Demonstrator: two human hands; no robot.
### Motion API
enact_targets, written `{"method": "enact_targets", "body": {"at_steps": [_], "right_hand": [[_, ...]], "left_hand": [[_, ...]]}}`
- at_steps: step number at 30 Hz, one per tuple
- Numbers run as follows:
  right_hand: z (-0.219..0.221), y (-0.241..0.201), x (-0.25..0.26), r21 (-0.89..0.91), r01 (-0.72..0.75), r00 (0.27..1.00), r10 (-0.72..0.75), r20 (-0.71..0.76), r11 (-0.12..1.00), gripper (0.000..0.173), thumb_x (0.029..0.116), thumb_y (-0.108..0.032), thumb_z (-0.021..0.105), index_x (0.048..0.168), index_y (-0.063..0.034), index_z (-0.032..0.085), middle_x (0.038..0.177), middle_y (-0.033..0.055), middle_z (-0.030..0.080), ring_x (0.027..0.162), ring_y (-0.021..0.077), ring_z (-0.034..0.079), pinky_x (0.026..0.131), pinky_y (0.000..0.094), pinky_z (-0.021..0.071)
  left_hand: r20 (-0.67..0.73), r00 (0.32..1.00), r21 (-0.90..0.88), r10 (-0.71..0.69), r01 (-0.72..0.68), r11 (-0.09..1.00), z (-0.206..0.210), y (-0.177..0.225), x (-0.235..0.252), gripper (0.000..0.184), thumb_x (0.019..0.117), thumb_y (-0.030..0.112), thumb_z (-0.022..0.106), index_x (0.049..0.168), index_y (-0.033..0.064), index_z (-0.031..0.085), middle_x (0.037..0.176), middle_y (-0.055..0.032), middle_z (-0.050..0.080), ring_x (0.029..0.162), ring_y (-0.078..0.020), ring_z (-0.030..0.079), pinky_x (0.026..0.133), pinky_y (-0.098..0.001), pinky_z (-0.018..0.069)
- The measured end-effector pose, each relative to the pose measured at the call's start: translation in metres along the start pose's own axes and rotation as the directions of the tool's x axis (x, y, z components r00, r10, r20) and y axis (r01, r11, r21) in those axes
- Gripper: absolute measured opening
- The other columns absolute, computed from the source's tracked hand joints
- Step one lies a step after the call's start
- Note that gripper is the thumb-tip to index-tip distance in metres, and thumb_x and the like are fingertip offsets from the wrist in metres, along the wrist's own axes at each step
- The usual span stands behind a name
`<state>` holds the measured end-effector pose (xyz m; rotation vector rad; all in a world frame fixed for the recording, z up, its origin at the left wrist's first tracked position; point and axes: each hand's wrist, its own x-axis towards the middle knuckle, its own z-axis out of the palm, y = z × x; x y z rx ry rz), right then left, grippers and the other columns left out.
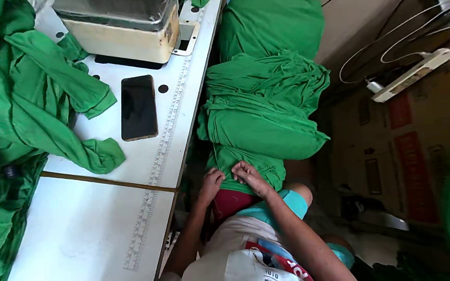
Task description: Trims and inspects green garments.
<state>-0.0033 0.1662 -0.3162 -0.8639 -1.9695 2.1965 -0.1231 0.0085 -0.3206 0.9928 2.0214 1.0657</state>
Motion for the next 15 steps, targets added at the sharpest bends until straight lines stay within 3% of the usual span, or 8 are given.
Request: {"method": "enact_targets", "body": {"at_steps": [4, 10, 13, 15], "right_hand": [[0.0012, -0.0047, -0.0012, -0.07, -0.035, 0.999, 0.036, 0.024, 0.997, 0.015, 0.1012, -0.013, 0.057, 0.11, 0.0003, 0.057, 0.079, -0.0002, 0.062, 0.063, 0.0058, 0.057, 0.06, 0.0224, 0.0484], [-0.0004, -0.0034, 0.0002, 0.004, -0.026, 1.0, 0.026, -0.004, 1.0, 0.013, 0.1038, -0.014, 0.053, 0.108, -0.0016, 0.056, 0.075, -0.0021, 0.062, 0.059, 0.0046, 0.055, 0.057, 0.021, 0.0467], [-0.0007, -0.0038, -0.0002, -0.019, -0.031, 1.0, 0.031, -0.001, 0.999, 0.014, 0.1036, -0.014, 0.054, 0.109, -0.0009, 0.057, 0.076, -0.0013, 0.063, 0.059, 0.0048, 0.055, 0.057, 0.0214, 0.0467], [0.0006, -0.007, -0.0002, -0.085, -0.052, 0.998, 0.054, 0.016, 0.995, 0.016, 0.1024, -0.014, 0.057, 0.11, 0.0002, 0.057, 0.078, 0.0001, 0.063, 0.06, 0.0052, 0.055, 0.058, 0.0216, 0.0471]], "left_hand": [[0.025, 0.995, -0.054, -0.098, 0.099, 0.994, -0.0068, 0.0007, 0.0041, 0.027, 0.1078, 0.008, 0.044, 0.12, -0.0103, 0.06, 0.119, -0.0258, 0.063, 0.101, -0.0294, 0.068, 0.092, -0.0407, 0.0568], [0.023, 0.999, 0.036, 0.024, -0.025, 0.999, -0.0003, 0.0003, 0.0027, 0.029, 0.1048, 0.015, 0.054, 0.119, -0.0062, 0.066, 0.124, -0.0239, 0.063, 0.111, -0.0302, 0.065, 0.1, -0.0412, 0.0517], [0.039, 0.999, 0.09, -0.026, 0.022, 0.996, -0.0016, 0.0062, 0.0054, 0.027, 0.106, 0.011, 0.049, 0.117, -0.0065, 0.067, 0.126, -0.0245, 0.063, 0.114, -0.0321, 0.065, 0.103, -0.0433, 0.0505], [0.055, 0.995, 0.072, -0.087, 0.083, 0.994, -0.0079, 0.0085, 0.0076, 0.029, 0.1085, 0.01, 0.044, 0.121, -0.0085, 0.061, 0.124, -0.0255, 0.063, 0.106, -0.0315, 0.067, 0.097, -0.0423, 0.0539]]}}
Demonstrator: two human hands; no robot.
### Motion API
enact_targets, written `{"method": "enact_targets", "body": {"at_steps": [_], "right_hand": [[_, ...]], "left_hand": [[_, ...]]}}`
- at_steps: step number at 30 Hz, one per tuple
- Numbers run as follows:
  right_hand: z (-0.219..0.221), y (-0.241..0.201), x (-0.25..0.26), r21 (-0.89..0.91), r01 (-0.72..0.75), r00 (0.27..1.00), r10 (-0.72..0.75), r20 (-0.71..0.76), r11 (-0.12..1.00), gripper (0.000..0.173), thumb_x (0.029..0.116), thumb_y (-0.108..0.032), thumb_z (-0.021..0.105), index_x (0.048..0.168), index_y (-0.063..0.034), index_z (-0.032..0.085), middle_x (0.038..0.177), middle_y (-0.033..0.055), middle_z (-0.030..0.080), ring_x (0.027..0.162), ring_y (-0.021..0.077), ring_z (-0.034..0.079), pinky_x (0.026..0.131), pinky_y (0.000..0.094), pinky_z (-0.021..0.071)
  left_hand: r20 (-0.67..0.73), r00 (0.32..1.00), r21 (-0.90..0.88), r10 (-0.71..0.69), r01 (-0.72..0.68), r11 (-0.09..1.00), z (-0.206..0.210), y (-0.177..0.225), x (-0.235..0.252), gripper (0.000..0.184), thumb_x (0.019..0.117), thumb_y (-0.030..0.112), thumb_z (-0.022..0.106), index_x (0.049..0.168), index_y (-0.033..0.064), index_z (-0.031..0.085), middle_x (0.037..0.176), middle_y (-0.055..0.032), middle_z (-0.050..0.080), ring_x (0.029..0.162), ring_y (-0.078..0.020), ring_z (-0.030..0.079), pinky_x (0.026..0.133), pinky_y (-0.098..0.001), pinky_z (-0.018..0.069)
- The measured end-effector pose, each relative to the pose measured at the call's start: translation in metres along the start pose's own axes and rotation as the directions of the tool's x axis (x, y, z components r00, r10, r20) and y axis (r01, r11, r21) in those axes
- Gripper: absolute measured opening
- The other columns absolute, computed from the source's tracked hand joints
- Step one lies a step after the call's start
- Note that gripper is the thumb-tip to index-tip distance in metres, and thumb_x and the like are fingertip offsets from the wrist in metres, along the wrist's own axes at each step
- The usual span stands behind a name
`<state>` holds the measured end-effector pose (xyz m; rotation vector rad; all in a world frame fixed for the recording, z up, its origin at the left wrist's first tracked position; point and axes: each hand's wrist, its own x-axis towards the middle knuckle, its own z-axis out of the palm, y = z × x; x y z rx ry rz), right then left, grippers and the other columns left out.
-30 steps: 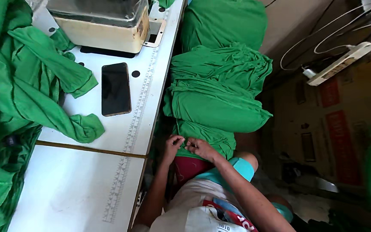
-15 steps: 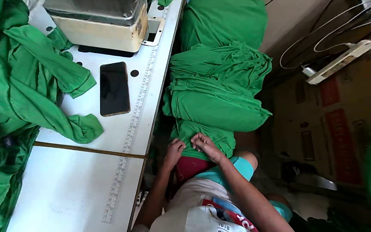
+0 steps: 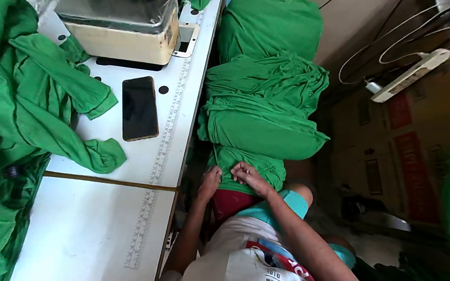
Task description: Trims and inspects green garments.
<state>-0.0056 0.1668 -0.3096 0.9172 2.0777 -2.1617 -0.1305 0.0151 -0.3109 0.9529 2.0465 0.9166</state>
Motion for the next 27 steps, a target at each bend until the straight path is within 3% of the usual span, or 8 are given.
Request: {"method": "enact_targets", "body": {"at_steps": [3, 7, 10, 14, 17, 21, 24, 27], "right_hand": [[0.002, -0.008, 0.001, -0.174, -0.036, 0.997, 0.047, 0.057, 0.984, 0.023, 0.1021, -0.016, 0.06, 0.113, 0.0036, 0.058, 0.085, 0.0054, 0.064, 0.066, 0.0086, 0.058, 0.063, 0.0258, 0.0492], [0.006, -0.013, 0.005, -0.428, -0.057, 0.988, 0.113, 0.108, 0.902, 0.032, 0.1018, -0.023, 0.062, 0.118, 0.0037, 0.06, 0.098, 0.0147, 0.068, 0.082, 0.0206, 0.066, 0.079, 0.0396, 0.0553], [0.01, -0.018, 0.006, -0.557, -0.082, 0.982, 0.163, 0.098, 0.826, 0.035, 0.1017, -0.028, 0.062, 0.122, 0.0007, 0.061, 0.106, 0.0187, 0.069, 0.095, 0.0303, 0.069, 0.091, 0.0512, 0.0539], [0.014, -0.024, 0.006, -0.664, -0.063, 0.979, 0.175, 0.103, 0.745, 0.034, 0.1034, -0.03, 0.059, 0.121, -0.0021, 0.063, 0.107, 0.0186, 0.069, 0.1, 0.0335, 0.068, 0.093, 0.0559, 0.0519], [0.012, -0.02, 0.006, -0.62, -0.053, 0.982, 0.154, 0.111, 0.783, 0.03, 0.1046, -0.027, 0.057, 0.118, -0.0011, 0.063, 0.103, 0.0171, 0.069, 0.094, 0.0305, 0.069, 0.09, 0.0522, 0.0533], [0.003, -0.005, 0.002, -0.243, -0.025, 0.999, 0.035, 0.037, 0.97, 0.025, 0.1037, -0.019, 0.057, 0.114, 0.0037, 0.057, 0.086, 0.0073, 0.063, 0.069, 0.0121, 0.059, 0.066, 0.0299, 0.0514], [-0.001, 0.003, -0.003, -0.084, 0.056, 0.997, -0.059, -0.039, 0.995, 0.03, 0.0975, -0.019, 0.066, 0.116, 0.0023, 0.055, 0.09, 0.0043, 0.06, 0.074, 0.009, 0.057, 0.068, 0.0267, 0.0501], [-0.002, 0.01, -0.007, -0.208, 0.097, 0.993, -0.11, -0.048, 0.973, 0.042, 0.0891, -0.022, 0.076, 0.117, 0.0017, 0.056, 0.093, 0.0059, 0.06, 0.08, 0.0112, 0.058, 0.076, 0.0292, 0.0508]], "left_hand": [[0.008, 0.999, -0.037, -0.033, 0.034, 0.999, -0.005, 0.001, 0.001, 0.029, 0.1098, 0.011, 0.041, 0.123, -0.0096, 0.057, 0.117, -0.0256, 0.063, 0.096, -0.0297, 0.069, 0.089, -0.0412, 0.0564], [0.001, 0.999, -0.013, -0.042, 0.042, 0.999, -0.001, 0.001, 0.002, 0.029, 0.1098, 0.012, 0.042, 0.124, -0.0089, 0.056, 0.12, -0.0255, 0.062, 0.098, -0.0298, 0.068, 0.091, -0.0411, 0.0556], [0.0, 0.999, -0.003, -0.049, 0.049, 0.999, 0.001, 0.001, 0.002, 0.03, 0.1102, 0.014, 0.041, 0.125, -0.0075, 0.056, 0.124, -0.025, 0.06, 0.1, -0.0297, 0.067, 0.092, -0.0417, 0.055], [-0.009, 0.999, -0.005, -0.048, 0.048, 0.999, 0.003, -0.002, 0.001, 0.031, 0.1103, 0.014, 0.04, 0.125, -0.0076, 0.056, 0.123, -0.0251, 0.061, 0.101, -0.0298, 0.067, 0.092, -0.042, 0.055], [-0.037, 0.997, -0.068, -0.069, 0.066, 0.996, 0.004, -0.002, -0.001, 0.031, 0.1106, 0.013, 0.038, 0.126, -0.0088, 0.054, 0.113, -0.0239, 0.063, 0.095, -0.0284, 0.067, 0.089, -0.0407, 0.0554], [-0.096, 0.991, -0.228, -0.093, 0.069, 0.971, 0.006, -0.009, -0.004, 0.031, 0.111, 0.012, 0.036, 0.128, -0.0109, 0.05, 0.099, -0.0193, 0.065, 0.084, -0.0228, 0.065, 0.08, -0.0371, 0.055], [-0.278, 0.952, -0.339, -0.126, 0.025, 0.94, 0.014, -0.019, -0.006, 0.032, 0.11, 0.009, 0.034, 0.126, -0.0137, 0.05, 0.104, -0.0215, 0.066, 0.086, -0.024, 0.068, 0.08, -0.0385, 0.058], [-0.489, 0.849, -0.37, -0.203, 0.009, 0.929, 0.02, -0.031, -0.007, 0.032, 0.1102, 0.011, 0.035, 0.125, -0.0124, 0.051, 0.104, -0.0199, 0.066, 0.085, -0.0216, 0.068, 0.079, -0.037, 0.0579]]}}
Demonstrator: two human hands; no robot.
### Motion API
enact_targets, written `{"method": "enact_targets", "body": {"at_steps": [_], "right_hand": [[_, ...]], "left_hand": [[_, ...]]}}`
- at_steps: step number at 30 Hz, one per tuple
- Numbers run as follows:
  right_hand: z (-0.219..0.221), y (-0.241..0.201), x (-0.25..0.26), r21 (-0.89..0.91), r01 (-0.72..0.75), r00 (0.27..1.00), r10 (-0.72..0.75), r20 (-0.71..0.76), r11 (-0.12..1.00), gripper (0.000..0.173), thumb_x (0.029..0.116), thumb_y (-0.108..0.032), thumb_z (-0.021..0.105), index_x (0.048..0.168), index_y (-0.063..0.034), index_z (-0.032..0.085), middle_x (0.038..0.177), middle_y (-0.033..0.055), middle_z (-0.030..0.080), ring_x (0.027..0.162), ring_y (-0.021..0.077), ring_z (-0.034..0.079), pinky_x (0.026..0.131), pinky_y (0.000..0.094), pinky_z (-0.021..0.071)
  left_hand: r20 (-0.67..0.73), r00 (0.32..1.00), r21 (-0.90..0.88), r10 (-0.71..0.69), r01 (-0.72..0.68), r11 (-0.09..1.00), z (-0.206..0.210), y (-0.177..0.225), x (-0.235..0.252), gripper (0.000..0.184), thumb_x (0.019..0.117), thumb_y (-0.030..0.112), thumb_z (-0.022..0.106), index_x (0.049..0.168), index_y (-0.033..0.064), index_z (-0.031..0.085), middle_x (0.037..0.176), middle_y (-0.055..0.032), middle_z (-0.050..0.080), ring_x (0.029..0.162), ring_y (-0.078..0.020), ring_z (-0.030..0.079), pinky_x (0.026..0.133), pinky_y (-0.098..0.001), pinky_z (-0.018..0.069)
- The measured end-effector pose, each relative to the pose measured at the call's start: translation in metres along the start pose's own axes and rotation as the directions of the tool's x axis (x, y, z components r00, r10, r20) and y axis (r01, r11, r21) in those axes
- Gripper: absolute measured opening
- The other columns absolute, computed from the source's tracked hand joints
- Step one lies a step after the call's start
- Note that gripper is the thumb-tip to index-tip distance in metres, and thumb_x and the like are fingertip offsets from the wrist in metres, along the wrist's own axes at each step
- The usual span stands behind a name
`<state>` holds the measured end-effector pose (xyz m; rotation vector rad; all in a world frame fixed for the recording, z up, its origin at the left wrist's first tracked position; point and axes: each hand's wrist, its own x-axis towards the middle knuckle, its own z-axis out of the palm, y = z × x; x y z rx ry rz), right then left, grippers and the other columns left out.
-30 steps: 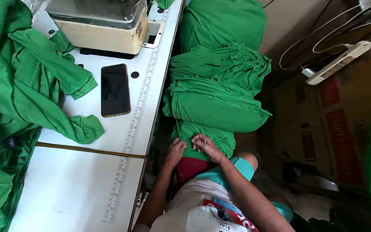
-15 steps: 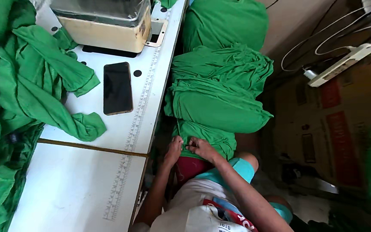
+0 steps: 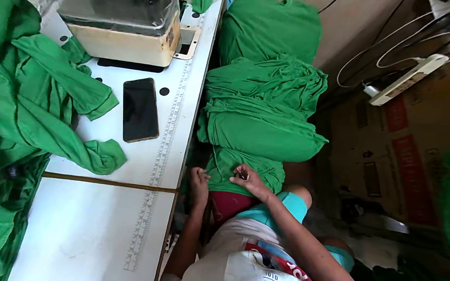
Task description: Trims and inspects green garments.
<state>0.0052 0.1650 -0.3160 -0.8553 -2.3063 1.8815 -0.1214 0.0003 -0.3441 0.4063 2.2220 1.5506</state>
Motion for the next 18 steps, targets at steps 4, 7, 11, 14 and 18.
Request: {"method": "enact_targets", "body": {"at_steps": [4, 7, 11, 14, 18], "right_hand": [[0.0, -0.014, -0.008, -0.465, -0.012, 0.993, 0.064, 0.096, 0.885, 0.039, 0.0934, -0.022, 0.07, 0.125, -0.0001, 0.063, 0.127, 0.0188, 0.062, 0.111, 0.0315, 0.065, 0.096, 0.0517, 0.0527], [0.005, -0.016, -0.011, -0.512, 0.022, 0.999, 0.005, 0.052, 0.859, 0.028, 0.0984, -0.022, 0.062, 0.116, -0.0007, 0.069, 0.124, 0.0203, 0.063, 0.109, 0.0334, 0.065, 0.094, 0.0525, 0.0534], [0.001, -0.011, -0.006, -0.411, 0.044, 0.999, -0.042, 0.013, 0.911, 0.027, 0.1003, -0.02, 0.059, 0.112, 0.0019, 0.068, 0.118, 0.0195, 0.065, 0.107, 0.0301, 0.065, 0.095, 0.0485, 0.0523], [-0.004, -0.017, -0.006, -0.506, 0.009, 0.999, 0.019, 0.049, 0.862, 0.034, 0.099, -0.026, 0.065, 0.123, -0.001, 0.064, 0.129, 0.0192, 0.061, 0.111, 0.0319, 0.065, 0.096, 0.0508, 0.053], [-0.006, -0.031, -0.01, -0.639, -0.055, 0.997, 0.071, -0.001, 0.767, 0.03, 0.1007, -0.015, 0.058, 0.128, -0.0044, 0.065, 0.137, 0.0182, 0.06, 0.115, 0.0358, 0.066, 0.096, 0.0555, 0.0533]], "left_hand": [[0.169, 0.973, 0.075, 0.159, -0.174, 0.982, -0.01, 0.003, -0.009, 0.038, 0.1031, 0.021, 0.058, 0.124, -0.0106, 0.056, 0.111, -0.0234, 0.065, 0.103, -0.0287, 0.066, 0.092, -0.0419, 0.0545], [0.351, 0.906, 0.224, 0.237, -0.327, 0.918, -0.005, 0.013, -0.01, 0.059, 0.0888, 0.034, 0.077, 0.13, -0.0052, 0.058, 0.129, -0.0221, 0.063, 0.125, -0.0341, 0.058, 0.109, -0.0498, 0.0448], [0.429, 0.894, 0.439, 0.133, -0.335, 0.834, -0.001, 0.032, -0.006, 0.04, 0.0966, 0.027, 0.067, 0.129, 0.0027, 0.064, 0.143, -0.0183, 0.056, 0.138, -0.0364, 0.048, 0.115, -0.0547, 0.0343], [0.442, 0.885, 0.487, 0.145, -0.372, 0.79, -0.001, 0.03, -0.002, 0.029, 0.1031, 0.026, 0.057, 0.118, 0.0045, 0.07, 0.133, -0.0156, 0.064, 0.13, -0.0322, 0.056, 0.115, -0.0524, 0.0347], [0.433, 0.889, 0.447, 0.147, -0.353, 0.822, -0.002, 0.028, -0.001, 0.029, 0.1045, 0.023, 0.057, 0.12, 0.001, 0.068, 0.118, -0.0157, 0.07, 0.12, -0.0312, 0.063, 0.115, -0.0519, 0.0356]]}}
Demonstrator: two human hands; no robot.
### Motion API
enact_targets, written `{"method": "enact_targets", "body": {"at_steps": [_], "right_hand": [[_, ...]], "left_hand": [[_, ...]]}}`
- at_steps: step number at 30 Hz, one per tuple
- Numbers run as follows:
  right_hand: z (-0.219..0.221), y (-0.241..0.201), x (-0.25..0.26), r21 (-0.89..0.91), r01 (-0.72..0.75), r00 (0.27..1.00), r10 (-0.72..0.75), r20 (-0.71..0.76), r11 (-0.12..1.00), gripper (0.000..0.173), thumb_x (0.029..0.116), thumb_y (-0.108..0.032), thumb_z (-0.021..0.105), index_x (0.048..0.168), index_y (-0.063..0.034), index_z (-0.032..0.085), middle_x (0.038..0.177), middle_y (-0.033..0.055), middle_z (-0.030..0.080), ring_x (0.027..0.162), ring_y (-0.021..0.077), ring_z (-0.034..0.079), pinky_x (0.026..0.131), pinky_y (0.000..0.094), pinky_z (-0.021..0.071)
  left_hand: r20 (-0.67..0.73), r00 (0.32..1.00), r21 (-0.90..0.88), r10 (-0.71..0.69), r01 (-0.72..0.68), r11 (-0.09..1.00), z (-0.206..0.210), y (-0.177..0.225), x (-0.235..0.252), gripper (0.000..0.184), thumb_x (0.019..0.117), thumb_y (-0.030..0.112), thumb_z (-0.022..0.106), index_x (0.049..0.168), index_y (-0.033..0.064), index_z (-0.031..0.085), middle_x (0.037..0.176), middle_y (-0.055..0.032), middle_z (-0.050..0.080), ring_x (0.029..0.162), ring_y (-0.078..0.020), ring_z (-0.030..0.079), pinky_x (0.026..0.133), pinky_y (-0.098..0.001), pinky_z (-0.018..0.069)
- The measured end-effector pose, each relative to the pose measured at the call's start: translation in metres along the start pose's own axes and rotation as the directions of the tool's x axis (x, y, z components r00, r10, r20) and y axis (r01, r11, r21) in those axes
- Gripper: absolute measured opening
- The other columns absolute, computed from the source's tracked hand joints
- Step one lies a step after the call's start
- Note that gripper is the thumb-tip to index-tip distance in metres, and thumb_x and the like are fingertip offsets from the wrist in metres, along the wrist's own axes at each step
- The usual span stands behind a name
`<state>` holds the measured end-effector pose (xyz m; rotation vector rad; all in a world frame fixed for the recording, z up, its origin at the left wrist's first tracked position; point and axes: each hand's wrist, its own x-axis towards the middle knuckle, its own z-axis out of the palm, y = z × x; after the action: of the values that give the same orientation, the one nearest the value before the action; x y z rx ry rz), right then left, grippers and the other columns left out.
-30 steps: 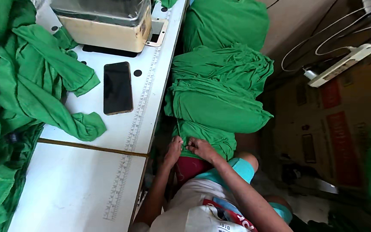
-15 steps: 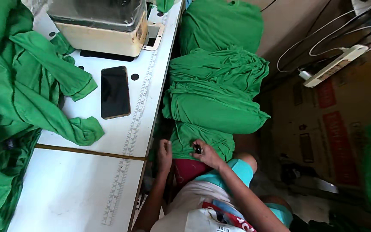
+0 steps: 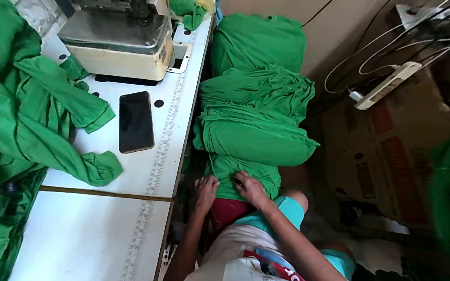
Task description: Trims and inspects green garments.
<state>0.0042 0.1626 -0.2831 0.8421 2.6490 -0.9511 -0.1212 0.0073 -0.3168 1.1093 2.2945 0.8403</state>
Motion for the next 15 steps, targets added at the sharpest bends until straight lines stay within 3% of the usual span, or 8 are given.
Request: {"method": "enact_targets", "body": {"at_steps": [2, 4, 7, 8, 10, 13, 15], "right_hand": [[0.0, 0.002, 0.0, 0.098, -0.028, 0.998, 0.034, -0.058, 0.995, 0.03, 0.1017, -0.012, 0.055, 0.128, -0.0031, 0.065, 0.128, 0.0183, 0.066, 0.116, 0.0349, 0.066, 0.1, 0.0547, 0.051], [-0.001, 0.007, 0.001, 0.198, -0.016, 0.996, 0.033, -0.084, 0.98, 0.028, 0.1036, -0.012, 0.052, 0.128, -0.0021, 0.063, 0.119, 0.0186, 0.07, 0.111, 0.0332, 0.068, 0.098, 0.0529, 0.0518], [-0.002, 0.015, 0.006, 0.388, 0.071, 0.982, 0.004, -0.19, 0.919, 0.027, 0.105, -0.014, 0.053, 0.124, 0.0036, 0.061, 0.114, 0.0179, 0.069, 0.106, 0.0256, 0.068, 0.096, 0.0431, 0.0537], [-0.002, 0.016, 0.008, 0.425, 0.079, 0.977, 0.016, -0.215, 0.902, 0.027, 0.1047, -0.014, 0.054, 0.124, 0.0045, 0.06, 0.113, 0.0179, 0.068, 0.105, 0.0251, 0.067, 0.096, 0.0425, 0.0537], [0.0, 0.019, 0.014, 0.42, 0.051, 0.977, 0.043, -0.21, 0.906, 0.027, 0.1039, -0.015, 0.056, 0.123, 0.0042, 0.059, 0.112, 0.0178, 0.068, 0.103, 0.0257, 0.067, 0.094, 0.0433, 0.0537], [0.006, 0.03, 0.021, 0.326, -0.082, 0.992, 0.107, -0.059, 0.942, 0.033, 0.1035, -0.021, 0.059, 0.128, 0.0009, 0.06, 0.117, 0.0187, 0.068, 0.109, 0.0311, 0.067, 0.099, 0.0506, 0.0511], [0.012, 0.04, 0.023, 0.342, -0.094, 0.991, 0.119, -0.054, 0.935, 0.032, 0.1034, -0.022, 0.059, 0.126, -0.0001, 0.061, 0.115, 0.0177, 0.068, 0.108, 0.0298, 0.066, 0.098, 0.0504, 0.0508]], "left_hand": [[0.026, 1.0, 0.009, 0.001, -0.001, 1.0, -0.001, -0.001, -0.001, 0.031, 0.1027, 0.024, 0.06, 0.125, 0.0036, 0.066, 0.124, -0.0141, 0.068, 0.125, -0.0311, 0.059, 0.117, -0.054, 0.0307], [-0.031, 0.999, -0.002, -0.01, 0.01, 1.0, 0.0, -0.003, -0.002, 0.025, 0.1016, 0.019, 0.06, 0.121, 0.0053, 0.069, 0.123, -0.0128, 0.07, 0.124, -0.0308, 0.06, 0.116, -0.0554, 0.0305], [-0.109, 0.992, -0.247, -0.062, 0.034, 0.968, 0.0, -0.008, -0.002, 0.025, 0.1034, 0.014, 0.057, 0.119, -0.0024, 0.069, 0.117, -0.0166, 0.071, 0.118, -0.0267, 0.064, 0.112, -0.0472, 0.0409], [-0.093, 0.993, -0.342, -0.07, 0.034, 0.939, 0.0, -0.01, -0.001, 0.027, 0.1046, 0.012, 0.055, 0.12, -0.0058, 0.067, 0.119, -0.0191, 0.07, 0.117, -0.0253, 0.065, 0.108, -0.0422, 0.0465], [-0.027, 0.996, -0.431, -0.085, 0.065, 0.9, 0.0, -0.01, 0.001, 0.028, 0.1057, 0.01, 0.052, 0.121, -0.009, 0.065, 0.121, -0.0218, 0.068, 0.116, -0.0247, 0.065, 0.104, -0.0384, 0.0493], [0.035, 0.989, -0.325, -0.144, 0.148, 0.934, 0.001, -0.009, 0.003, 0.028, 0.1055, 0.014, 0.054, 0.124, -0.0046, 0.064, 0.123, -0.0208, 0.067, 0.118, -0.0272, 0.063, 0.106, -0.0415, 0.0479], [-0.047, 0.987, -0.229, -0.151, 0.136, 0.964, 0.003, -0.012, 0.005, 0.031, 0.1035, 0.021, 0.058, 0.124, -0.0008, 0.065, 0.122, -0.0185, 0.067, 0.117, -0.0297, 0.062, 0.106, -0.048, 0.0461]]}}
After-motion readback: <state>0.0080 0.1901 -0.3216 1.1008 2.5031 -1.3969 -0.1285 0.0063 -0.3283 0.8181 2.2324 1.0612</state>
